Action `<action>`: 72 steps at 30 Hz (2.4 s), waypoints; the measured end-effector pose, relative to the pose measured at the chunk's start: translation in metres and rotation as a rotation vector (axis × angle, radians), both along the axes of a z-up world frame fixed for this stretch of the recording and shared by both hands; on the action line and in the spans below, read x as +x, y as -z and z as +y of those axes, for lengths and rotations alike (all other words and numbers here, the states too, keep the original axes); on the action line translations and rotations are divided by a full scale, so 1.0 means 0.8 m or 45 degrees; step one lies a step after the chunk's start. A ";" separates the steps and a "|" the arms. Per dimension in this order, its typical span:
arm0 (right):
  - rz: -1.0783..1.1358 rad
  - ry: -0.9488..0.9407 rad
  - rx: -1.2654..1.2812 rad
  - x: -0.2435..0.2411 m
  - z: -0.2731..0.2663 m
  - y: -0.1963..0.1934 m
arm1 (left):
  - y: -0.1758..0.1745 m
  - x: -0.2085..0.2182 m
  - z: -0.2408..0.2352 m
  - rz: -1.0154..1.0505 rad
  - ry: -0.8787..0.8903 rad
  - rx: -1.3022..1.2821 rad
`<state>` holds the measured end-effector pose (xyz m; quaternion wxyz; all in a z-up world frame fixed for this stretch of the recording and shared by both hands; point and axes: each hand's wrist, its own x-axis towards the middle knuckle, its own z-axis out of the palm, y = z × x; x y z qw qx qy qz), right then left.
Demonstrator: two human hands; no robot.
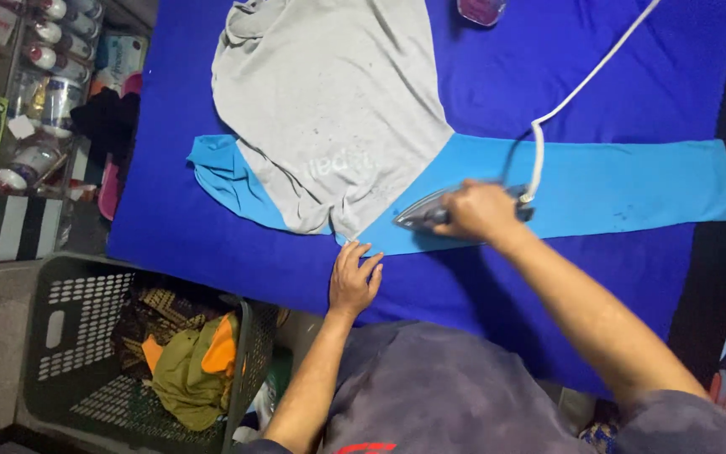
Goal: Iron a long-sleeved shirt and fold it neatly on a table.
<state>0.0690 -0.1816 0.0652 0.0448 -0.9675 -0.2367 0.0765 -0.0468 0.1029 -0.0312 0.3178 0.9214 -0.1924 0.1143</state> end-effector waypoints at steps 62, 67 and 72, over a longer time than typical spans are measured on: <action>-0.327 1.687 -0.230 -0.015 -0.477 0.035 | -0.005 0.156 -0.285 0.257 0.406 0.509; -0.216 1.688 -0.125 0.008 -0.515 0.029 | -0.007 0.159 -0.288 0.257 0.408 0.510; -0.547 1.646 0.080 0.059 -0.538 0.024 | -0.008 0.157 -0.287 0.279 0.410 0.497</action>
